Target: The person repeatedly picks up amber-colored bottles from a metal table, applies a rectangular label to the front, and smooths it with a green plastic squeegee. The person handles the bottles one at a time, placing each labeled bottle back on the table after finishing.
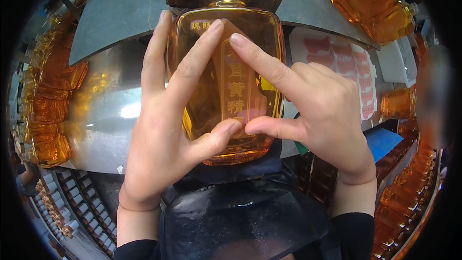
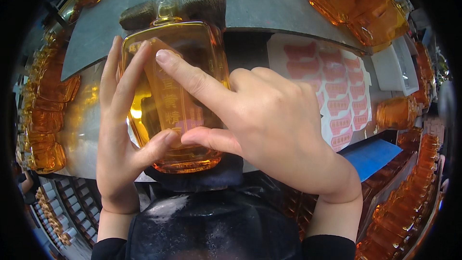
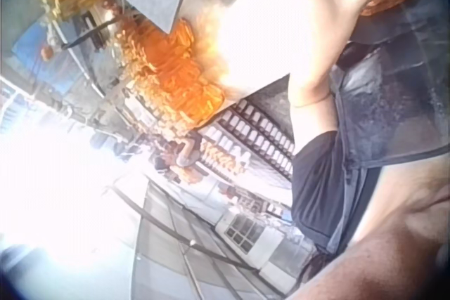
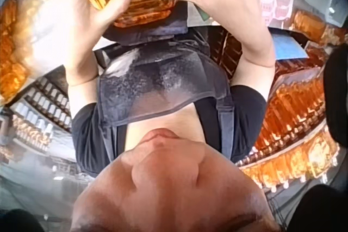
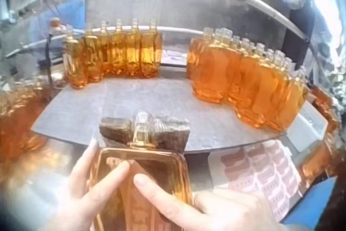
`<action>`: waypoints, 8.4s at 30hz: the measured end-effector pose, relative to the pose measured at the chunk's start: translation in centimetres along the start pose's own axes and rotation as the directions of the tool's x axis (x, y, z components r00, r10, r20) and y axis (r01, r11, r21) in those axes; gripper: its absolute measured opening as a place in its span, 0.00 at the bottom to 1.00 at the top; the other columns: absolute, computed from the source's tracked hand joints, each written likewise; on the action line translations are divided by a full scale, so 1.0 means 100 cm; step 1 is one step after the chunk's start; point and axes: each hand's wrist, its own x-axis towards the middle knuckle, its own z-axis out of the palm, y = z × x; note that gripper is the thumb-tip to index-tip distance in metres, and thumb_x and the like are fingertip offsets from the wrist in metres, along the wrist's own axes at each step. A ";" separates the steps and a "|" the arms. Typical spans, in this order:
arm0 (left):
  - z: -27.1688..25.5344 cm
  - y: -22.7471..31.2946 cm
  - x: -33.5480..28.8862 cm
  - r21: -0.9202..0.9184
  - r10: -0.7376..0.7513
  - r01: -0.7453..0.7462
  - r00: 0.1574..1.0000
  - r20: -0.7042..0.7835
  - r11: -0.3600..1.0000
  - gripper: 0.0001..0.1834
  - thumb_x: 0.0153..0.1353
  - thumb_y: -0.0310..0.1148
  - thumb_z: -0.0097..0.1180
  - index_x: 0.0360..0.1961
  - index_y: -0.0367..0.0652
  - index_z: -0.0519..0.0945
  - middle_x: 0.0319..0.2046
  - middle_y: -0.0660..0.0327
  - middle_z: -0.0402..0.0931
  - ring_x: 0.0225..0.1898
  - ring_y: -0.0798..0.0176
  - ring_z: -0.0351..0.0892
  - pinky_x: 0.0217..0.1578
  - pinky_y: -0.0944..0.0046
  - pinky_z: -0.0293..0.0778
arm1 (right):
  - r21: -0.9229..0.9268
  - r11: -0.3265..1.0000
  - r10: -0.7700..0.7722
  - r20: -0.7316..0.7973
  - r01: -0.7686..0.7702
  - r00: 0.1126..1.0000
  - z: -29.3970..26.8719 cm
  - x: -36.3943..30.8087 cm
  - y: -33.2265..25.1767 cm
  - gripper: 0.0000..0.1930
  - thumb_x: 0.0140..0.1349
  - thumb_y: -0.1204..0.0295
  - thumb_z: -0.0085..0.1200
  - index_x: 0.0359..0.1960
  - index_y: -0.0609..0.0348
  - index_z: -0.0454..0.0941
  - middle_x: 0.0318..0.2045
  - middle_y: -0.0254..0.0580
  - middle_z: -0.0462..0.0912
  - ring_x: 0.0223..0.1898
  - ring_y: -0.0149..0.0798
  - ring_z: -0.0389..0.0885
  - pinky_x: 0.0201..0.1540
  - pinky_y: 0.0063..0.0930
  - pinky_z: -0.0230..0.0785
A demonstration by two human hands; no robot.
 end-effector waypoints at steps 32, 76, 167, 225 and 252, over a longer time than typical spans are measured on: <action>-0.001 0.000 -0.005 -0.127 -0.038 0.041 0.999 0.026 0.991 0.61 0.46 0.51 0.72 0.75 0.39 0.51 0.74 0.41 0.43 0.74 0.42 0.50 0.69 0.49 0.57 | 0.008 0.925 -0.352 -0.357 0.380 0.865 -0.017 0.076 0.020 0.16 0.55 0.79 0.66 0.47 0.63 0.82 0.38 0.39 0.86 0.39 0.34 0.84 0.44 0.24 0.76; -0.008 -0.007 -0.033 -0.464 -0.313 0.233 0.944 -0.104 0.855 0.49 0.68 0.69 0.30 0.68 0.31 0.63 0.67 0.44 0.63 0.70 0.49 0.62 0.70 0.49 0.54 | -0.320 0.936 -0.179 -0.072 0.147 0.981 -0.008 0.008 -0.020 0.08 0.57 0.75 0.53 0.35 0.47 0.83 0.24 0.30 0.76 0.26 0.35 0.78 0.27 0.34 0.70; -0.010 0.001 -0.049 -0.355 -0.088 0.134 0.986 0.143 0.925 0.64 0.46 0.46 0.75 0.74 0.38 0.43 0.75 0.41 0.38 0.75 0.42 0.46 0.69 0.47 0.55 | -0.228 0.840 -0.540 -0.266 0.492 0.799 0.004 -0.010 -0.008 0.11 0.51 0.70 0.61 0.35 0.59 0.86 0.34 0.37 0.85 0.35 0.31 0.83 0.22 0.16 0.62; -0.008 0.007 0.001 0.193 0.048 -0.053 0.998 0.028 0.980 0.48 0.46 0.50 0.69 0.70 0.50 0.68 0.74 0.45 0.50 0.74 0.36 0.46 0.72 0.42 0.46 | -0.102 0.994 -0.019 0.066 0.025 0.998 -0.012 0.010 -0.006 0.42 0.51 0.41 0.56 0.69 0.38 0.68 0.17 0.37 0.64 0.20 0.38 0.66 0.27 0.35 0.65; -0.011 0.010 0.003 -0.048 -0.038 0.042 0.996 0.078 0.998 0.54 0.44 0.39 0.73 0.73 0.42 0.59 0.74 0.45 0.47 0.75 0.43 0.48 0.71 0.51 0.53 | 0.756 0.654 0.046 0.008 -0.036 0.999 -0.020 0.026 0.056 0.33 0.64 0.45 0.52 0.61 0.59 0.74 0.20 0.31 0.76 0.22 0.25 0.76 0.27 0.20 0.73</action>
